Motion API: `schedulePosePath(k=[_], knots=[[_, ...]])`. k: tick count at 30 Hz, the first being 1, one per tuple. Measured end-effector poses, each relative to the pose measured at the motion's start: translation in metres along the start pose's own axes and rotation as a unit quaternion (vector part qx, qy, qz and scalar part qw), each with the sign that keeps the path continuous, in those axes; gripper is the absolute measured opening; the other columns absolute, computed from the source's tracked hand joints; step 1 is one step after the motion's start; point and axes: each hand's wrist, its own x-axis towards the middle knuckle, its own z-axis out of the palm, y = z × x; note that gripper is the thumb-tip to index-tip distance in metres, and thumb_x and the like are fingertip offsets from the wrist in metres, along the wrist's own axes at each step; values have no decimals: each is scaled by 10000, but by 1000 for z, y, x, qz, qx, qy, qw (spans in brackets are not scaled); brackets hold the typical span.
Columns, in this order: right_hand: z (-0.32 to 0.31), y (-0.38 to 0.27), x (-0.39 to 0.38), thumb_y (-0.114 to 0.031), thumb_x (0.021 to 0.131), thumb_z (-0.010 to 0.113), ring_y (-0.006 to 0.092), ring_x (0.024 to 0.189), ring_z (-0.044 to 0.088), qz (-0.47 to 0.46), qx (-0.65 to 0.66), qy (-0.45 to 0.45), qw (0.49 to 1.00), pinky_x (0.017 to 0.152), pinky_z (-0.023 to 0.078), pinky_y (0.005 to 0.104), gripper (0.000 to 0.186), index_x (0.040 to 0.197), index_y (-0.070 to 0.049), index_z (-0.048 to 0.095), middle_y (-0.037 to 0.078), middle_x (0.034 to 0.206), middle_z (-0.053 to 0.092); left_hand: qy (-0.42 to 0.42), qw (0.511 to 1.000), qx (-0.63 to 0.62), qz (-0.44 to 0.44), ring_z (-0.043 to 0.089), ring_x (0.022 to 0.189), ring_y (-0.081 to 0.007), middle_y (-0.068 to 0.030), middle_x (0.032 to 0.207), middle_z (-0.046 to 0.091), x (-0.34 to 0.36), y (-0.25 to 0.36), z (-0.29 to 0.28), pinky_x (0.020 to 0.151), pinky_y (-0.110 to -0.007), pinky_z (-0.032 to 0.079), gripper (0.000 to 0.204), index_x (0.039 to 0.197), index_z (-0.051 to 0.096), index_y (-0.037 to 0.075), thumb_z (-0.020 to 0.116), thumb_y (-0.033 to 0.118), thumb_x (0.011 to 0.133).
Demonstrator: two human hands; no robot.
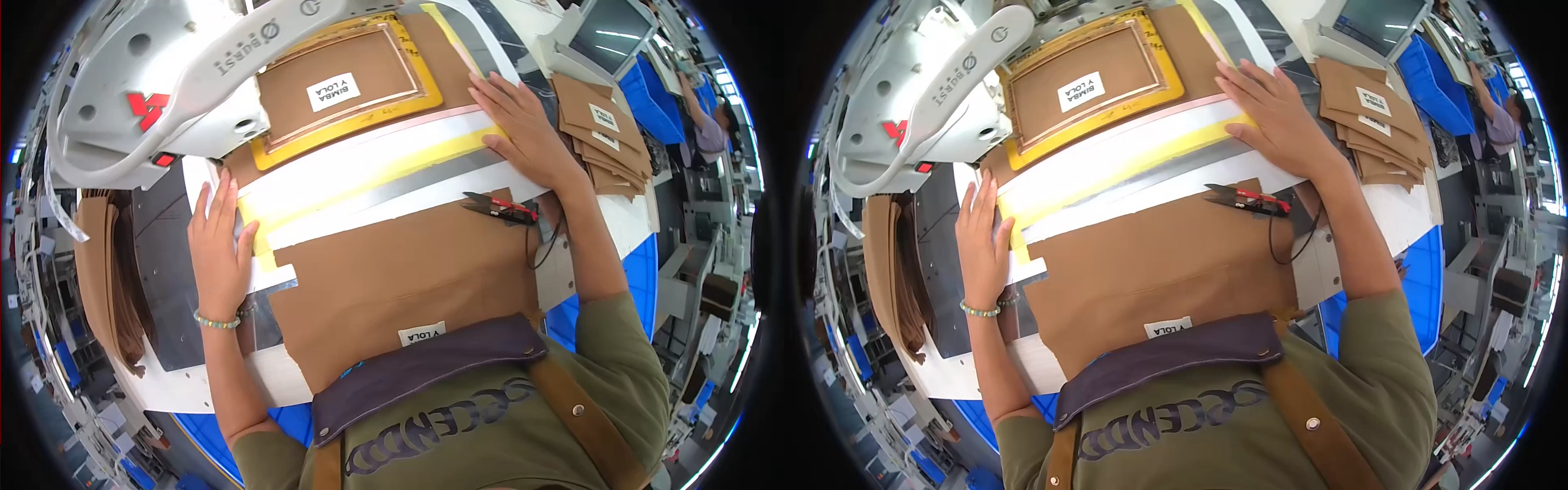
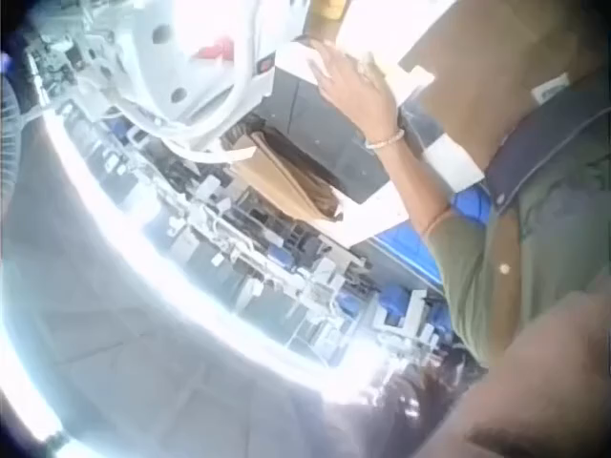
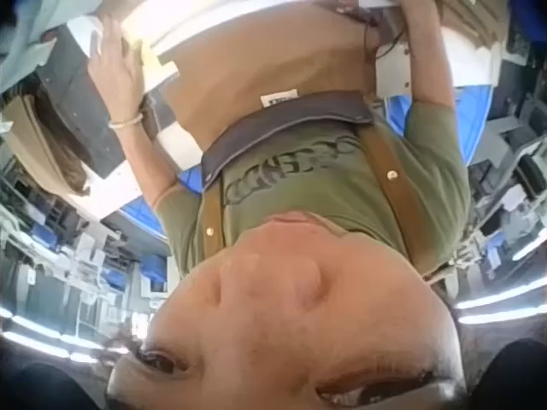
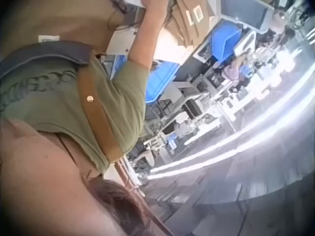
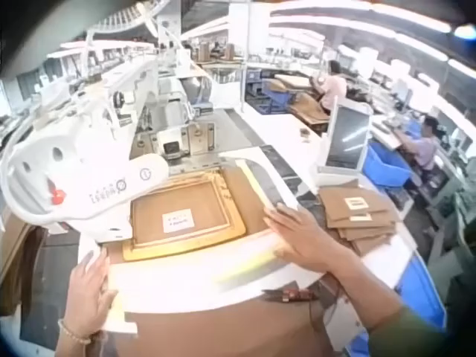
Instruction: The recorder is sewing small leather pockets onto larger leather pieces using an industrial sewing machine.
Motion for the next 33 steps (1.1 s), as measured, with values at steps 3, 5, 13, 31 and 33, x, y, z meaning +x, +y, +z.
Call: schedulePosePath(k=[3,5,13,31,33], knots=[[-18,-6,11,-341,1035,570,302,1525,296,-15,25,55,998,1243,211,465,581,1542,-86,441,67,1668,329,18,1000,10,8,243,1551,-377,-112,1646,382,4,9,4,1247,-488,224,600,1562,417,62,564,244,1010],[-31,-12,25,-331,1039,550,278,1437,425,-85,-21,139,986,1165,339,453,467,1425,-68,564,81,1523,522,63,998,23,18,244,1554,-359,-103,1636,403,2,9,1,1239,-485,236,593,1559,414,47,553,234,1014],[-9,-53,156,-220,966,622,288,1112,629,-132,178,52,974,994,477,408,226,1082,-61,734,90,1097,690,16,999,9,29,262,1546,-352,-89,1640,398,1,3,1,1242,-474,211,583,1554,431,69,566,211,1005],[-72,-58,62,-160,989,627,132,832,551,-148,392,-92,903,766,464,296,108,1016,-56,620,19,981,610,50,998,-23,25,268,1545,-348,-114,1641,387,2,4,2,1242,-486,216,611,1557,424,61,596,206,988],[-65,-50,36,-135,980,626,202,945,613,-67,356,-133,922,859,494,342,161,1109,-44,656,58,1108,654,33,999,-24,21,248,1553,-361,-129,1647,373,1,4,2,1252,-495,203,612,1559,422,59,584,216,991]])
